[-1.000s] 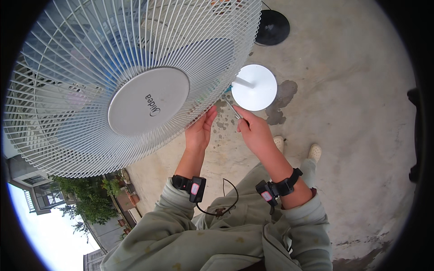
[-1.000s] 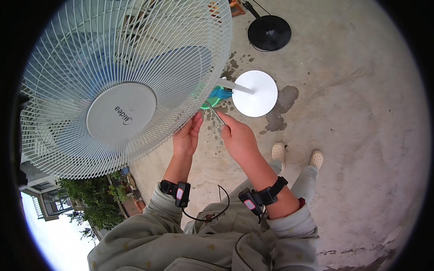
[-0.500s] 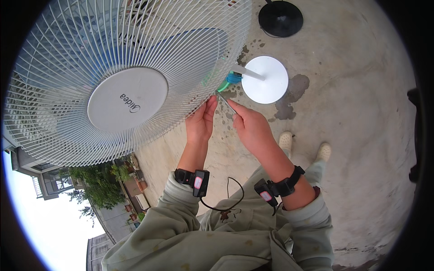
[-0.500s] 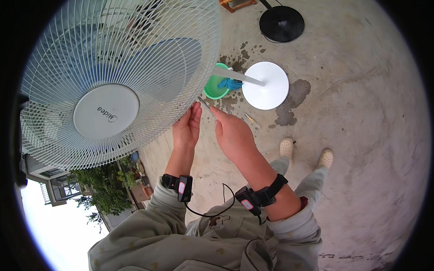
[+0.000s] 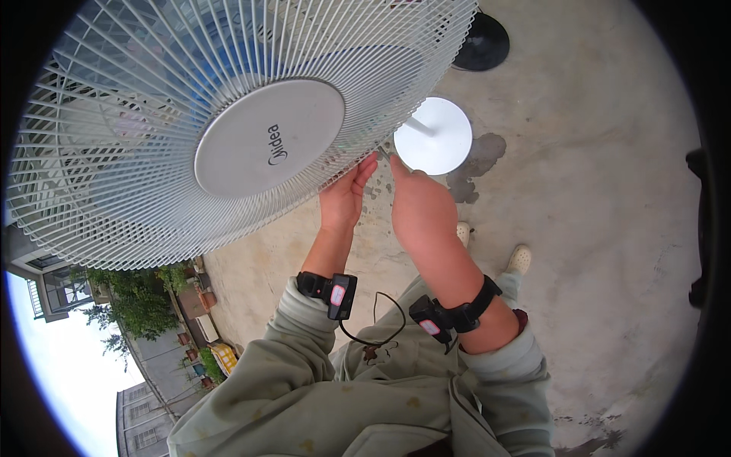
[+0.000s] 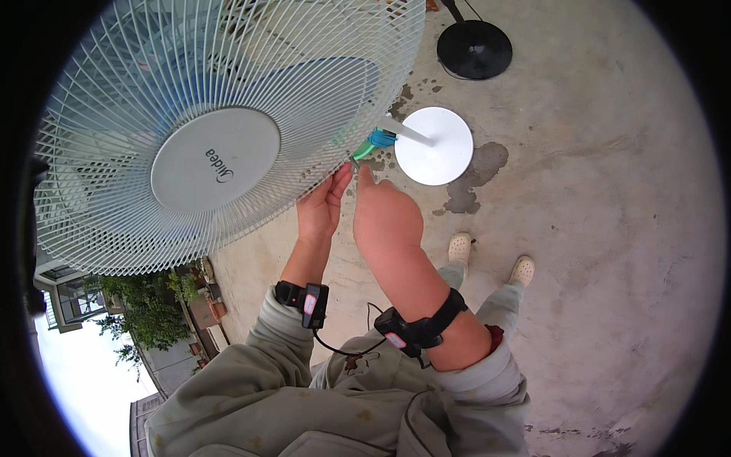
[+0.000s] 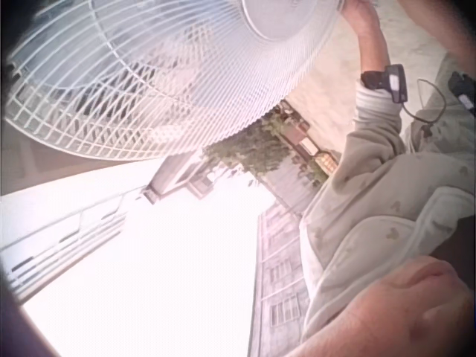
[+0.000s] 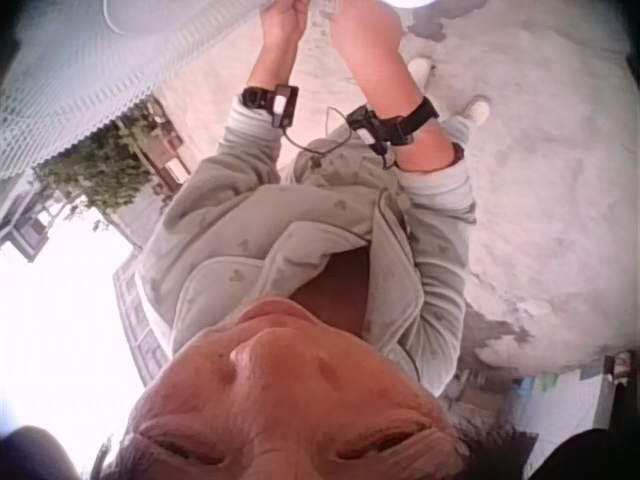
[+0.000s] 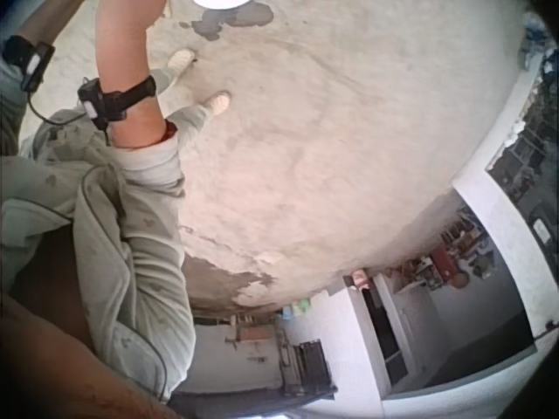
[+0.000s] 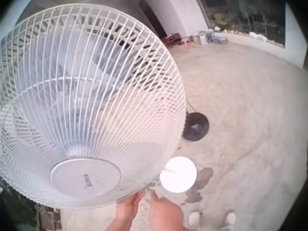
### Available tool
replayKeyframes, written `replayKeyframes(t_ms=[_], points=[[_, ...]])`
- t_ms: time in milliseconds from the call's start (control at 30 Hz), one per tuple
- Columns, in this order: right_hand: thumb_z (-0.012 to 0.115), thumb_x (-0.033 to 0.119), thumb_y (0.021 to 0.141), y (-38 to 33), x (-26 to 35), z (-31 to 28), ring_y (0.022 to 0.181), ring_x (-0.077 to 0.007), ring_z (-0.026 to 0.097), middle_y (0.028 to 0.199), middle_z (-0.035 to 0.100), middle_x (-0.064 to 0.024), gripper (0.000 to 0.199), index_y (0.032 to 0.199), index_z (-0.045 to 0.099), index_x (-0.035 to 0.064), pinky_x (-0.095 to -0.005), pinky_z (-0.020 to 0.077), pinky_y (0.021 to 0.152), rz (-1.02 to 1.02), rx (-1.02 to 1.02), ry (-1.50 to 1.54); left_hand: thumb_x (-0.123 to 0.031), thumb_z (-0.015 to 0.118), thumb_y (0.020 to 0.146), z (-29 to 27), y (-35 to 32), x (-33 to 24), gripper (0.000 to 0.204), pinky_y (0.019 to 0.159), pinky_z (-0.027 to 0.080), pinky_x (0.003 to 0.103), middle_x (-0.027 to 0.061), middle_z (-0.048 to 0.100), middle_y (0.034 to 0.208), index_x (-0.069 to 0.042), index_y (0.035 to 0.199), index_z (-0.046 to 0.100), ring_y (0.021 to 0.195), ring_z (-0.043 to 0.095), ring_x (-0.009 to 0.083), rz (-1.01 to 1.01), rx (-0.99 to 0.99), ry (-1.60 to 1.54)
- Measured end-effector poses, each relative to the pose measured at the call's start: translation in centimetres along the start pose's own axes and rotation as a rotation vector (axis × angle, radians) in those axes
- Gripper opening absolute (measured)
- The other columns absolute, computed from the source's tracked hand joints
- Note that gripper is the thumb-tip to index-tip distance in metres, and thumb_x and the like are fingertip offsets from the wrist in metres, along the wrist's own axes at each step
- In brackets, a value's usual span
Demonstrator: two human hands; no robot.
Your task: The person retrieves a screwdriver from a drawer, then proceeds to disassemble two standing fans in a courtyard. They remove the front grilles and blades from both a white and a black fan using the screwdriver and a cloth.
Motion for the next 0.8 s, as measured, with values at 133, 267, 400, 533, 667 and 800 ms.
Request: replayKeyframes(t_ms=[133, 267, 400, 533, 667, 800], points=[[0.049, 0.005, 0.093, 0.3, 1.3, -0.1, 0.092, -0.0362, 0.068, 0.094, 0.067, -0.0199, 0.049, 0.142, 0.054, 0.0072, -0.0451, 0.0555, 0.079, 0.011, -0.015, -0.080, 0.004, 0.050, 0.101, 0.7, 0.1, 0.0, 0.032, 0.102, 0.056, 0.044, 0.0238, 0.060, 0.128, 0.007, 0.133, 0.049, 0.116, 0.064, 0.0357, -0.004, 0.012, -0.033], [0.052, 0.007, 0.094, 1.5, 0.1, 0.2, 0.092, -0.0361, 0.067, 0.100, 0.068, -0.0205, 0.047, 0.141, 0.057, 0.0111, -0.0448, 0.0548, 0.079, -0.098, -0.101, 0.076, 0.002, 0.048, 0.102, 1.6, 0.2, -0.2, 0.032, 0.104, 0.055, 0.043, 0.0239, 0.060, 0.128, 0.007, 0.134, 0.048, 0.117, 0.064, 0.0355, 0.008, 0.098, 0.013], [0.056, 0.012, 0.095, 2.6, -2.0, 0.4, 0.084, -0.0341, 0.068, 0.093, 0.069, -0.0168, 0.041, 0.136, 0.061, 0.0129, -0.0439, 0.0537, 0.073, -0.322, -0.195, 0.237, -0.001, 0.047, 0.103, 1.2, 0.0, -0.3, 0.031, 0.103, 0.055, 0.044, 0.0245, 0.060, 0.128, 0.006, 0.134, 0.048, 0.117, 0.064, 0.0353, -0.004, 0.109, 0.094], [0.059, 0.015, 0.095, 4.0, -3.8, 1.9, 0.079, -0.0335, 0.067, 0.086, 0.069, -0.0156, 0.036, 0.131, 0.065, 0.0147, -0.0438, 0.0526, 0.070, -0.406, -0.190, 0.418, -0.003, 0.048, 0.104, 0.5, 0.0, -0.1, 0.031, 0.103, 0.055, 0.044, 0.0232, 0.060, 0.128, 0.003, 0.134, 0.050, 0.117, 0.064, 0.0348, -0.029, 0.104, 0.132], [0.060, 0.017, 0.095, 5.4, -2.8, 3.8, 0.078, -0.0358, 0.065, 0.084, 0.068, -0.0160, 0.021, 0.113, 0.069, 0.0100, -0.0439, 0.0519, 0.068, -0.521, -0.152, 0.521, -0.008, 0.049, 0.104, -0.5, 0.3, 1.2, 0.032, 0.103, 0.055, 0.043, 0.0166, 0.062, 0.130, -0.001, 0.136, 0.051, 0.118, 0.063, 0.0325, -0.023, 0.189, 0.054], [0.060, 0.020, 0.095, 4.9, -2.5, 4.6, 0.077, -0.0369, 0.064, 0.083, 0.068, -0.0160, 0.017, 0.096, 0.066, 0.0045, -0.0447, 0.0506, 0.066, -0.503, -0.170, 0.487, -0.018, 0.052, 0.104, -3.5, 0.3, 2.6, 0.034, 0.103, 0.054, 0.043, 0.0117, 0.063, 0.131, -0.004, 0.135, 0.054, 0.122, 0.061, 0.0291, 0.031, 0.187, 0.293]])
Point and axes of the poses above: each hand's wrist, its own y-axis towards the middle knuckle, its own z-axis out of the palm, x = y × z, the point moved 9 cm from there along y, towards the middle knuckle
